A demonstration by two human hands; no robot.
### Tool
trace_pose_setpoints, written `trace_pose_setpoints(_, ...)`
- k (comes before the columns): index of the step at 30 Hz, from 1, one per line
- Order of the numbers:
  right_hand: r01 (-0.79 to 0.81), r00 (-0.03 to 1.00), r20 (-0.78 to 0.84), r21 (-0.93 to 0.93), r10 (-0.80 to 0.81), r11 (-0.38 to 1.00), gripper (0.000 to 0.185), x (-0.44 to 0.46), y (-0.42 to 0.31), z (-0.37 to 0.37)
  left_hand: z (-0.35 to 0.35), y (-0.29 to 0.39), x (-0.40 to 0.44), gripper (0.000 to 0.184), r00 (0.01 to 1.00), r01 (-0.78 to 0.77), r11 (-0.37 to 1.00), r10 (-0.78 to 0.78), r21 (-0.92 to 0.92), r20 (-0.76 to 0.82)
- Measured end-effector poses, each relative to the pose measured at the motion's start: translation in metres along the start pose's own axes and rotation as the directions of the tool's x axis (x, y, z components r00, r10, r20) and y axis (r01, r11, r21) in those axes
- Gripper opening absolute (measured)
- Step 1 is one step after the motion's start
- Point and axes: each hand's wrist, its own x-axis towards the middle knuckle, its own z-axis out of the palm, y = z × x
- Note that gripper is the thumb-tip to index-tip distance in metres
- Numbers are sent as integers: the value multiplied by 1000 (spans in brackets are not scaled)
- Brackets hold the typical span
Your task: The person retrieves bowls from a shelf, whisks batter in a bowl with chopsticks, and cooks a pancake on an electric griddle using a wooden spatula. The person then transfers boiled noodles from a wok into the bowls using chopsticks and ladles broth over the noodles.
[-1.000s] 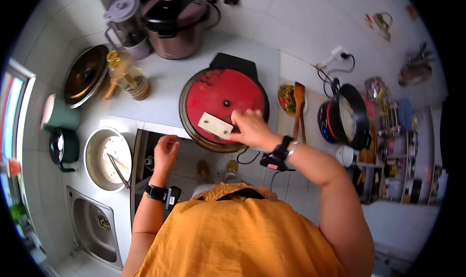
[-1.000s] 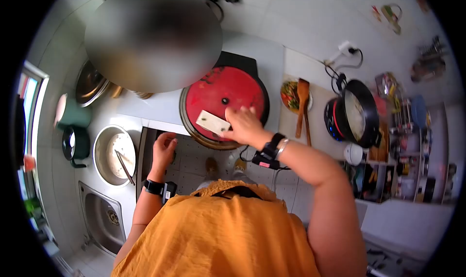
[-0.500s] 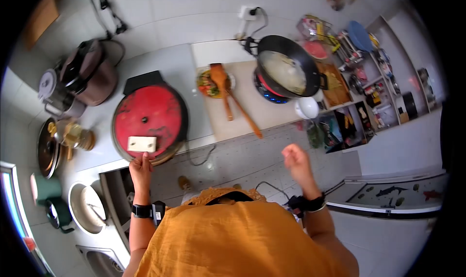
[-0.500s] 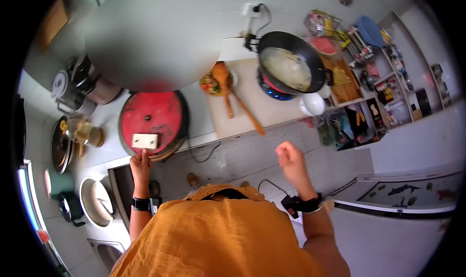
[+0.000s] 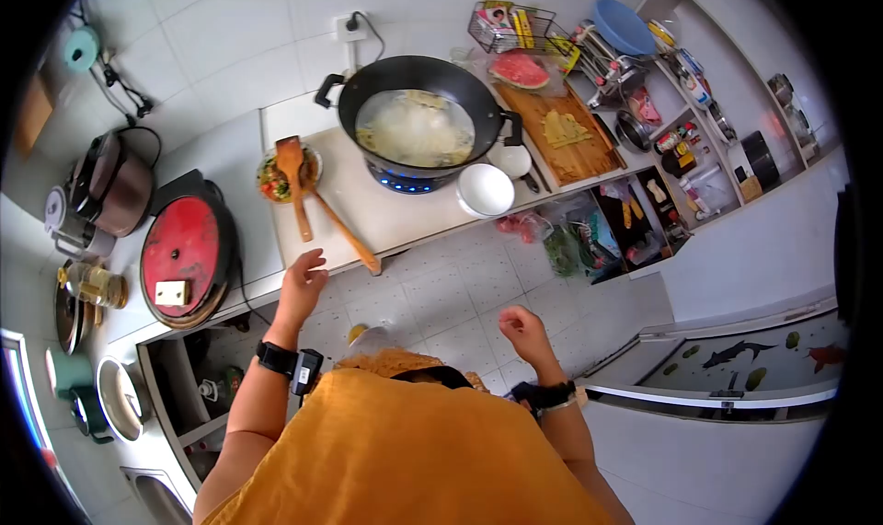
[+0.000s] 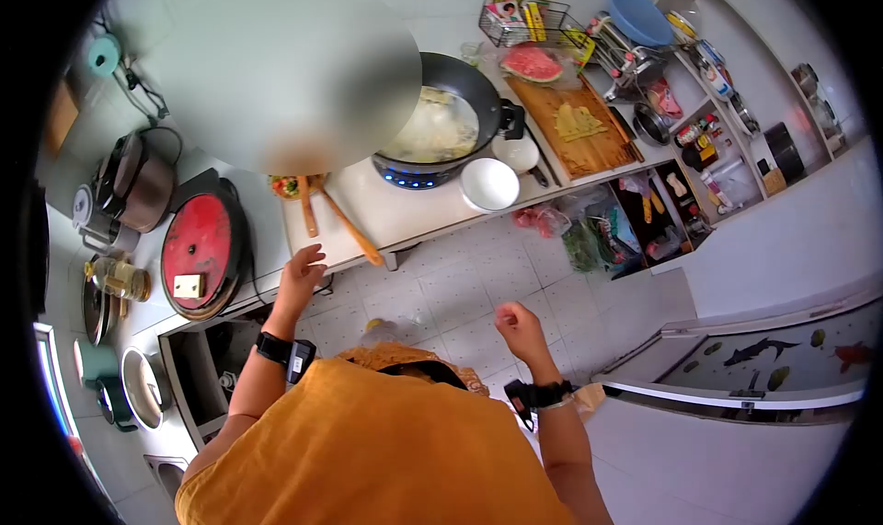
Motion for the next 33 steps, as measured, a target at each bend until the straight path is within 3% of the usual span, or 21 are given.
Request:
trace_pose_setpoints(6,-33,999,36,93,30,995,16,77,57,-11,52,26,45,34,997,74,997,-75,30,32)
trace_pose_setpoints(11,-34,999,37,73,32,997,12,144,87,-49,115,19,93,31,921,317,939,-271,-132,281)
trace_pose_setpoints(14,-32,999,1,-7,32,999,10,184,108,-86,146,28,114,29,857,453,877,-378,-162,351)
trace_pose_setpoints(15,-25,999,-45,-116,20,993,12,202,114,-99,153,31,122,28,836,496,850,-413,-175,360)
trace_pose_setpoints(19,-107,978,-205,-391,27,914,17,271,127,-133,170,34,144,28,809,516,849,-437,-118,393)
trace_pose_setpoints(22,-128,965,-263,-446,7,886,23,318,141,-143,173,36,145,27,814,530,843,-472,-97,339)
trace_pose_setpoints(23,-73,960,-274,-469,-66,880,26,333,149,-142,172,37,144,27,815,538,837,-486,-99,317)
trace_pose_setpoints(25,-88,985,-170,-637,-29,766,28,355,136,-146,173,35,135,27,839,510,859,-487,-40,241)
trace_pose_setpoints(28,-57,996,-85,-747,-10,662,34,374,120,-142,176,34,119,26,834,550,829,-542,-98,102)
trace_pose_setpoints(31,31,999,-3,-773,-53,633,47,385,124,-138,185,44,98,24,806,578,796,-591,-180,-27)
trace_pose_setpoints(33,-18,994,55,-757,91,653,54,384,100,-141,198,32,87,26,788,548,777,-604,-309,-119)
